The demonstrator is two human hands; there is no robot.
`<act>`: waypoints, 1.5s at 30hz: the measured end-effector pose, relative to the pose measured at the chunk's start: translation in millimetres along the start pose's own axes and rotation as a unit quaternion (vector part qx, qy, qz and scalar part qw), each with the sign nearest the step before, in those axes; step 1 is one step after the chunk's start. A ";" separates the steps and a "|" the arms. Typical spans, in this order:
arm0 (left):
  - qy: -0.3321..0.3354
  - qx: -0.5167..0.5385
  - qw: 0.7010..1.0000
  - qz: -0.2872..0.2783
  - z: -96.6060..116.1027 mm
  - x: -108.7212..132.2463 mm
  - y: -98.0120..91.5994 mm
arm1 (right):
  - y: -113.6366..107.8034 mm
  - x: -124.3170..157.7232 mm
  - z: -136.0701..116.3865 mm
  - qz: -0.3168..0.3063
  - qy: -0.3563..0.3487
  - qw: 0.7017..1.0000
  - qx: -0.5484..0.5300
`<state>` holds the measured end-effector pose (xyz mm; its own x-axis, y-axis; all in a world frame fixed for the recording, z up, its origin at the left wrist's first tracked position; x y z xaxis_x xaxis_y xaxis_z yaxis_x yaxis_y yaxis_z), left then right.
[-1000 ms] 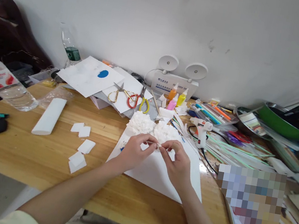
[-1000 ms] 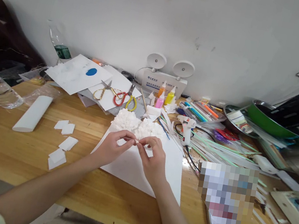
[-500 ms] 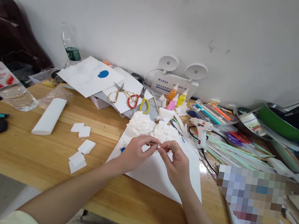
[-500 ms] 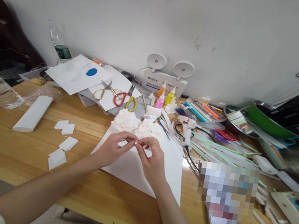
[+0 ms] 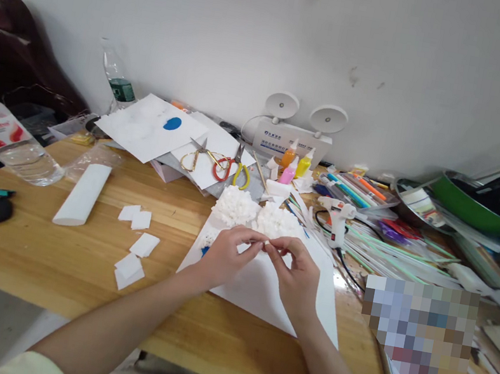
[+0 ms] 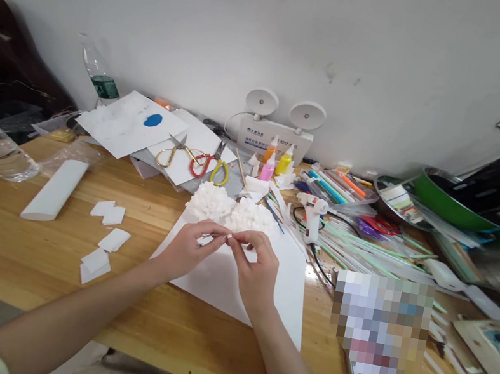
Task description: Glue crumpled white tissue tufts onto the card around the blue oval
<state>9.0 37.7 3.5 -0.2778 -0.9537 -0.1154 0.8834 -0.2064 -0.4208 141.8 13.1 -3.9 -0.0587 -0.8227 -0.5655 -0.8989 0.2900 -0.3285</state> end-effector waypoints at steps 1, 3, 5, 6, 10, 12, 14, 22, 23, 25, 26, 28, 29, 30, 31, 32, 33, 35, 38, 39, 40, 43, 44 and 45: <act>0.000 0.001 1.000 0.001 -0.4 -0.2 0.1 | -0.3 0.2 -1.3 0.008 -0.007 1.000 0.010; 0.002 0.006 1.000 0.003 -1.0 -0.4 0.5 | -0.9 0.7 -4.2 0.023 -0.027 0.999 0.036; 0.004 0.013 1.000 0.002 -1.3 -0.4 1.1 | -1.3 1.4 -7.5 0.037 -0.061 0.995 0.063; 0.004 0.016 1.000 0.002 -1.3 -0.4 1.4 | -1.5 1.8 -9.2 0.043 -0.080 0.993 0.075; -0.002 0.023 1.000 0.004 -0.6 0.0 1.5 | -1.3 1.5 -10.8 0.044 -0.109 0.988 0.097; -0.006 0.028 1.000 0.003 0.1 0.0 1.0 | -0.6 0.0 -8.7 0.026 -0.087 0.992 0.091; -0.009 0.034 0.999 0.010 0.4 -0.2 -0.4 | 0.0 -1.6 -6.8 0.004 -0.063 0.995 0.075; 0.004 0.030 0.999 0.030 -0.9 -1.4 -3.2 | 2.5 -2.5 -1.7 -0.051 -0.030 0.998 0.027; 0.004 0.029 0.999 0.028 -1.1 -1.4 -2.9 | 3.4 -2.2 -1.4 -0.059 -0.031 0.998 0.022; 0.003 0.023 0.999 0.025 -1.5 -1.4 -2.1 | 5.2 -1.7 -1.4 -0.073 -0.033 0.997 0.019; 0.004 0.019 1.000 0.023 -1.5 -1.2 -1.8 | 5.9 -1.5 -1.8 -0.078 -0.035 0.996 0.021; 0.008 0.014 1.000 0.018 -1.4 -0.9 -1.0 | 6.4 -1.2 -3.4 -0.081 -0.041 0.996 0.027; 0.011 0.012 1.000 0.016 -1.3 -0.7 -0.7 | 6.4 -1.1 -4.3 -0.081 -0.044 0.995 0.030; 0.012 0.012 1.000 0.014 -1.4 -0.6 -0.4 | 6.4 -1.0 -5.1 -0.080 -0.046 0.995 0.032; 0.013 0.012 1.000 0.012 -1.7 -0.4 -0.2 | 6.3 -0.9 -5.6 -0.078 -0.047 0.995 0.034; 0.012 0.013 1.000 0.011 -2.0 -0.4 0.0 | 6.3 -0.9 -5.7 -0.076 -0.046 0.996 0.033; 0.011 0.014 1.000 0.010 -2.4 -0.4 0.0 | 6.1 -0.9 -5.4 -0.073 -0.044 0.996 0.031; 0.007 0.018 1.000 0.008 -3.0 -0.4 0.1 | 5.6 -1.2 -3.9 -0.063 -0.037 0.997 0.022; -0.001 0.029 1.000 0.004 -3.1 -0.3 0.1 | 3.9 -1.8 -1.4 -0.043 -0.033 0.998 0.012; -0.005 0.033 0.999 0.002 -3.1 -0.1 0.2 | 3.3 -2.0 -1.0 -0.038 -0.034 0.999 0.010; -0.009 0.036 0.999 -0.001 -3.1 0.1 0.4 | 2.7 -2.0 -0.9 -0.033 -0.035 0.999 0.010; -0.020 0.054 0.998 -0.005 -3.2 0.8 1.0 | 1.1 -1.9 -2.2 -0.020 -0.043 0.999 0.013; -0.024 0.061 0.998 -0.008 -3.3 0.9 1.4 | 0.4 -1.8 -2.9 -0.015 -0.046 0.999 0.016; -0.027 0.069 0.997 -0.010 -3.5 0.9 1.7 | -0.2 -1.6 -3.5 -0.009 -0.048 0.999 0.019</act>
<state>8.9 37.2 -0.4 -0.2783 -0.9587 -0.0582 0.9224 -0.2499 -0.2944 140.5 12.7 -0.2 0.0010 -0.7777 -0.6286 -0.8820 0.2956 -0.3671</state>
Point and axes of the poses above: each hand's wrist, its own x-axis away from the middle knuckle, its own y-axis out of the palm, z = x × y, the point moved 5 cm from there along -x, towards the middle knuckle, and after that the axes turned 7 degrees about -y, right-handed, at the moved point
